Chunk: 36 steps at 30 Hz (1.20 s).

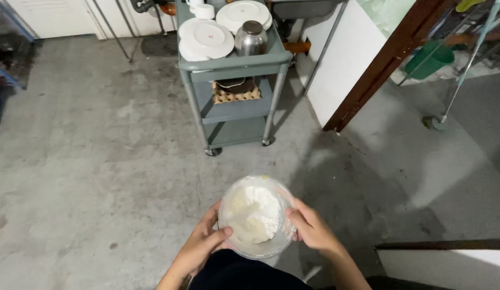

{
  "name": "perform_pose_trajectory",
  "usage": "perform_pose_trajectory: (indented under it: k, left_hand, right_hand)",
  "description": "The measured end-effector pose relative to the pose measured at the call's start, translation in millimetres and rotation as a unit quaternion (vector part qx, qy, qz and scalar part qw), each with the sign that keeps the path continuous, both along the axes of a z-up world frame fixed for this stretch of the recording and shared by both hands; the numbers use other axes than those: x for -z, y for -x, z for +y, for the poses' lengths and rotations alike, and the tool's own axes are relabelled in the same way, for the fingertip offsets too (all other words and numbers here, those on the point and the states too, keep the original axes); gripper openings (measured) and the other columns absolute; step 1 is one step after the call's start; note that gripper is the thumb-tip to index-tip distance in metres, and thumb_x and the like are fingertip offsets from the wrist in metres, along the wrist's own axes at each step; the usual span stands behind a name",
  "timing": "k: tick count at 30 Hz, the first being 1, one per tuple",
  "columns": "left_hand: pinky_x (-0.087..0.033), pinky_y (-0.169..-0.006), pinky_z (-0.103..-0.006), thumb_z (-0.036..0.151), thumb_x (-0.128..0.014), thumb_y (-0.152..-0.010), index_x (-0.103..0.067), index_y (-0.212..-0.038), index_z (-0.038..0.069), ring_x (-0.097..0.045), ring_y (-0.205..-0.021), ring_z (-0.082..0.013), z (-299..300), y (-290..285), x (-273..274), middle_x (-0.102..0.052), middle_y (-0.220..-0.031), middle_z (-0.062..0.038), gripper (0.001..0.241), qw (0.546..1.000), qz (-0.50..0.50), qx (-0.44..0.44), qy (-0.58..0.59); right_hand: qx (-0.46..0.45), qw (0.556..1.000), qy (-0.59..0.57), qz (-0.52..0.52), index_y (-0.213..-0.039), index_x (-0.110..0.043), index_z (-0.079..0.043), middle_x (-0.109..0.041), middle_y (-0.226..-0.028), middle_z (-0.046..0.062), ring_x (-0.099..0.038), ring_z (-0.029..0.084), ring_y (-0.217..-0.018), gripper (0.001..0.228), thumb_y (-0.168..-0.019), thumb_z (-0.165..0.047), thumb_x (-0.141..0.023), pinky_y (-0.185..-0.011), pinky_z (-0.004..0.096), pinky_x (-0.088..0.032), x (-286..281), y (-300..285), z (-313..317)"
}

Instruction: The person prepares a thickening mixture and stirs it into a pot of red sauce on a stove.

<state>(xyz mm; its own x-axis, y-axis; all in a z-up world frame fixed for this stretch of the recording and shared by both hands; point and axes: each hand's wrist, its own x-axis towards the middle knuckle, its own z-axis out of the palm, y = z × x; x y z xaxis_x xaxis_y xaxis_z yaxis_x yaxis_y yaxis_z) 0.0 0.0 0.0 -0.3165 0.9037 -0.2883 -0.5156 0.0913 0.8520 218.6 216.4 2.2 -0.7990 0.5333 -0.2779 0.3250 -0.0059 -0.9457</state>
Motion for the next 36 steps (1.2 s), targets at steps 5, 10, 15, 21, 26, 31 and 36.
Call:
perform_pose_trajectory:
  k: [5, 10, 15, 21, 26, 31, 36]
  left_hand:
    - [-0.054, -0.099, -0.0343, 0.026, -0.075, -0.085, -0.027, -0.159, 0.006, -0.056, -0.134, -0.0233, 93, 81, 22, -0.049, -0.154, -0.016, 0.090, 0.998, 0.027, 0.045, -0.024]
    - [-0.045, -0.065, -0.0443, 0.025, -0.077, -0.083, -0.029, -0.165, 0.009, -0.071, -0.093, -0.0451, 176, 173, 17, -0.055, -0.153, -0.017, 0.097, 0.988, 0.118, 0.073, 0.066]
    - [-0.067, -0.082, -0.0375, 0.029, -0.076, -0.079, -0.029, -0.156, 0.013, -0.073, -0.107, -0.0218, 269, 242, -12, -0.046, -0.149, -0.016, 0.092, 0.988, 0.105, 0.103, 0.048]
    - [-0.063, -0.080, -0.0394, 0.018, -0.077, -0.079, -0.031, -0.156, 0.014, -0.071, -0.098, -0.0250, 387, 261, -13, -0.044, -0.148, -0.013, 0.090, 0.986, 0.082, 0.131, 0.055]
    - [-0.060, -0.078, -0.0357, 0.017, -0.075, -0.081, -0.034, -0.155, 0.010, -0.069, -0.094, -0.0228, 454, 277, -24, -0.051, -0.140, -0.014, 0.085, 0.987, 0.100, 0.123, -0.026]
    - [-0.063, -0.081, -0.0344, 0.021, -0.076, -0.083, -0.032, -0.157, 0.010, -0.070, -0.104, -0.0167, 510, 308, -27, -0.056, -0.135, -0.017, 0.086, 0.996, 0.035, 0.071, -0.026]
    - [-0.063, -0.078, -0.0360, 0.042, -0.075, -0.082, -0.032, -0.154, 0.007, -0.073, -0.092, -0.0203, 558, 365, -39, -0.066, -0.120, -0.015, 0.091, 0.993, 0.064, 0.095, 0.023]
  right_hand:
    - [0.033, 0.997, -0.005, 0.073, -0.150, -0.052, -0.004, -0.066, -0.093, -0.004, -0.059, 0.004, -0.077, 0.048, -0.105, -0.021, -0.051, -0.069, 0.023, -0.049, 35, 62, 82]
    - [0.059, 0.997, 0.041, 0.009, -0.151, -0.053, -0.008, -0.063, -0.087, -0.003, -0.055, 0.007, -0.074, 0.052, -0.103, -0.029, -0.051, -0.068, 0.026, -0.047, -16, 158, 150]
    - [0.122, 0.992, 0.038, -0.025, -0.153, -0.047, -0.010, -0.061, -0.073, 0.003, -0.053, 0.011, -0.060, 0.059, -0.100, -0.037, -0.050, -0.055, 0.029, -0.048, -26, 202, 212]
    - [0.188, 0.980, 0.061, -0.014, -0.149, -0.049, -0.003, -0.067, -0.087, 0.011, -0.062, 0.018, -0.068, 0.067, -0.097, -0.045, -0.054, -0.057, 0.038, -0.053, 27, 196, 314]
    - [0.130, 0.985, 0.100, -0.045, -0.154, -0.038, -0.006, -0.059, -0.132, 0.011, -0.060, 0.023, -0.112, 0.088, -0.088, -0.062, -0.054, -0.091, 0.043, -0.051, 53, 208, 405]
    - [0.052, 0.965, 0.250, 0.055, -0.158, -0.028, -0.010, -0.047, -0.154, 0.012, -0.053, 0.028, -0.133, 0.102, -0.077, -0.061, -0.064, -0.105, 0.049, -0.047, 60, 264, 499]
    - [0.098, 0.930, 0.332, 0.125, -0.158, -0.030, -0.002, -0.048, -0.155, 0.016, -0.050, 0.031, -0.138, 0.098, -0.081, -0.048, -0.069, -0.110, 0.047, -0.044, 29, 329, 534]
